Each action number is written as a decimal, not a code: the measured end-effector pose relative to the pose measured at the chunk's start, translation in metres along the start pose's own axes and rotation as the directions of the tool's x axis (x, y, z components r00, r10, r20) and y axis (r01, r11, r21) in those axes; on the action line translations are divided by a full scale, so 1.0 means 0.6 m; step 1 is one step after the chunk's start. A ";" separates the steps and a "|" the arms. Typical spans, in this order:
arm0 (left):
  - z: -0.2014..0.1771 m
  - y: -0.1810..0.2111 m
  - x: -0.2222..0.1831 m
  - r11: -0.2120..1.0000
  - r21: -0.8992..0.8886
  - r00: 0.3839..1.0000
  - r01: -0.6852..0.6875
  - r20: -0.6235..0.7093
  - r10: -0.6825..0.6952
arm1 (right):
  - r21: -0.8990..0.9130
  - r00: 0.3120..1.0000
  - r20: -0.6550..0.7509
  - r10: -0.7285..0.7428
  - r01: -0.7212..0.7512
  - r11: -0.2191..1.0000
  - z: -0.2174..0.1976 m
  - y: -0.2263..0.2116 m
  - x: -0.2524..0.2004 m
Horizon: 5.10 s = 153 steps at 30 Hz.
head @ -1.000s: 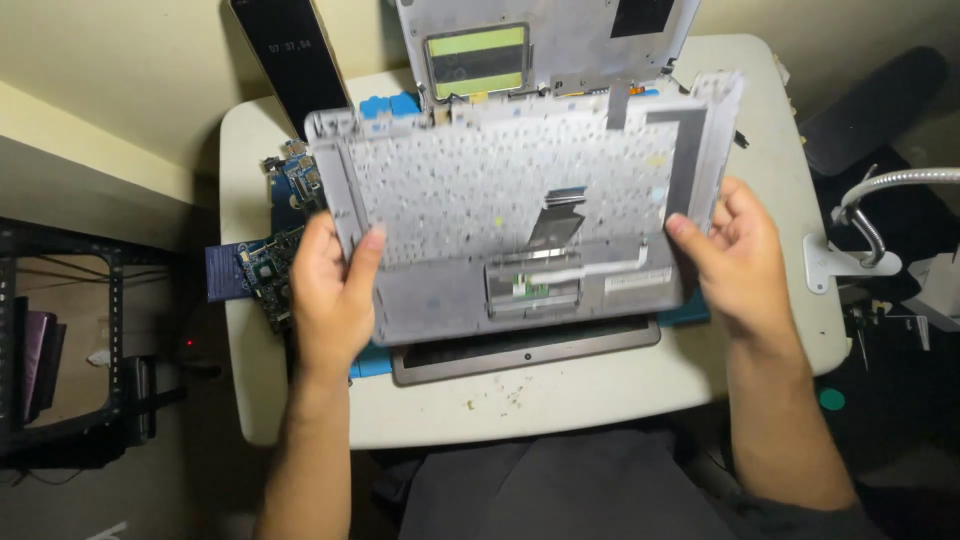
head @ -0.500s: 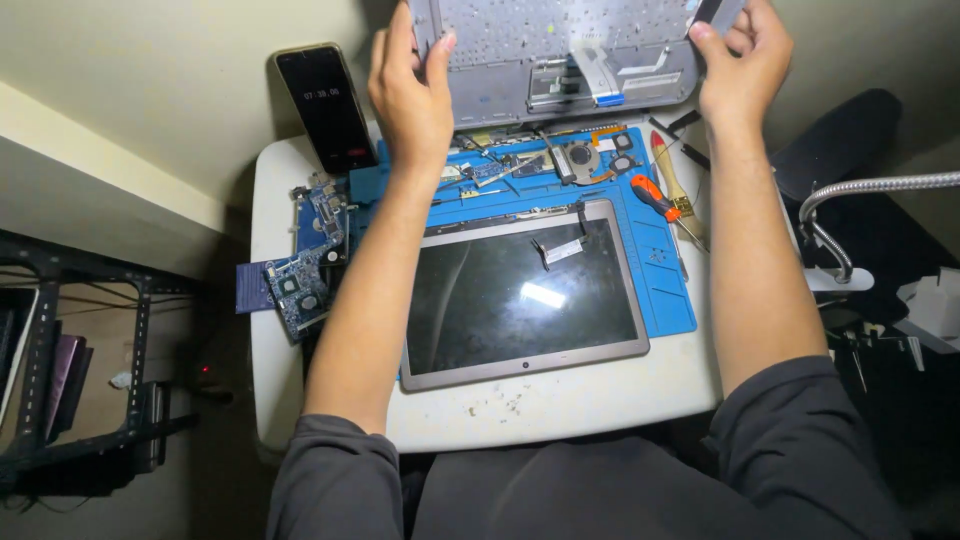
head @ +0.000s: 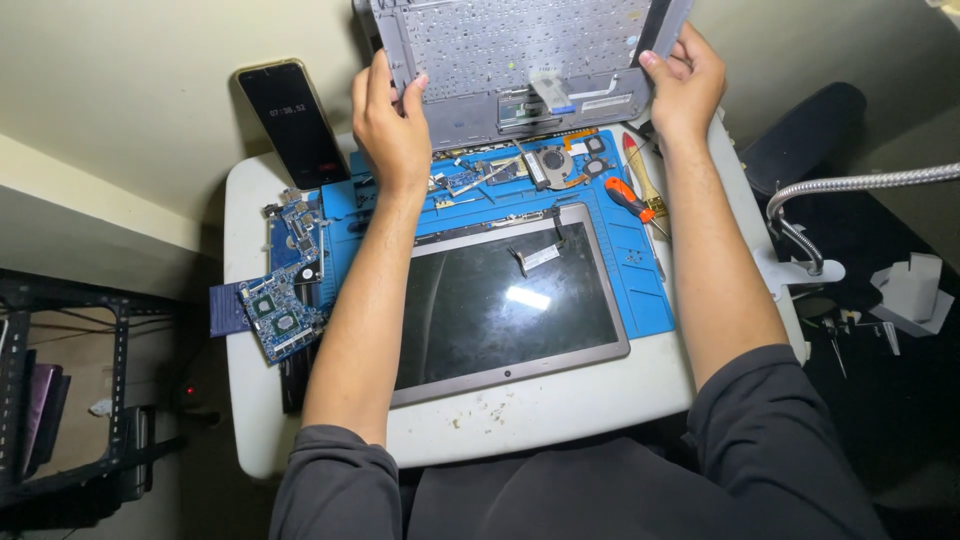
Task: Disassembling a laptop by removing the keyboard bezel and screen bezel using a prying tool.
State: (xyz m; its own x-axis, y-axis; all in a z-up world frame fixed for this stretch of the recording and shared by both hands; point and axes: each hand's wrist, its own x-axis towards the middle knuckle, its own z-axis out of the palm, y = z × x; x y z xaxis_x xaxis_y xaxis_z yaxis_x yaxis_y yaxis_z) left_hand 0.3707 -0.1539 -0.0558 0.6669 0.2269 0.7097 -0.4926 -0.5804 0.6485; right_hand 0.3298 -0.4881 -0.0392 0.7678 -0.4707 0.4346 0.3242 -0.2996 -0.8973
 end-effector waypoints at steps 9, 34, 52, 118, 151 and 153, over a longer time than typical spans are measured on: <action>-0.003 0.005 -0.001 0.998 0.062 1.000 -0.014 0.002 0.014 | -0.019 0.999 -0.013 0.038 -0.038 0.999 0.008 0.011 -0.010; -0.029 0.011 0.012 0.999 -0.042 0.999 0.024 0.034 -0.023 | -0.052 0.991 0.013 -0.136 0.137 0.989 0.013 -0.015 -0.014; -0.014 -0.005 0.006 0.998 0.004 0.998 0.055 0.023 -0.055 | -0.184 1.000 -0.010 0.023 -0.025 0.983 0.024 0.010 -0.012; -0.365 0.112 -0.302 0.705 -0.346 0.775 0.618 0.122 -0.620 | -0.154 0.816 0.259 0.516 -0.493 0.856 -0.032 -0.156 -0.305; -0.354 0.078 -0.321 0.639 -0.362 0.699 0.679 0.052 -0.714 | -0.514 0.886 0.396 0.239 -0.002 0.858 -0.005 -0.136 -0.271; -0.354 0.081 -0.318 0.628 -0.367 0.681 0.686 0.019 -0.732 | -0.412 0.902 0.416 0.112 0.077 0.908 -0.007 -0.145 -0.277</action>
State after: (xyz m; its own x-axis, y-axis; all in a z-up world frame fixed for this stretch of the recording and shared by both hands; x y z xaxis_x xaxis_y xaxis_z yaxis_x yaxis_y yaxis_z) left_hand 0.1005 -0.0597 -0.1014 0.8256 0.5643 0.0029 -0.0568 0.0779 0.9953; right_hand 0.1716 -0.3874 -0.0329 0.9592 -0.1127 0.2594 0.1262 -0.6501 -0.7493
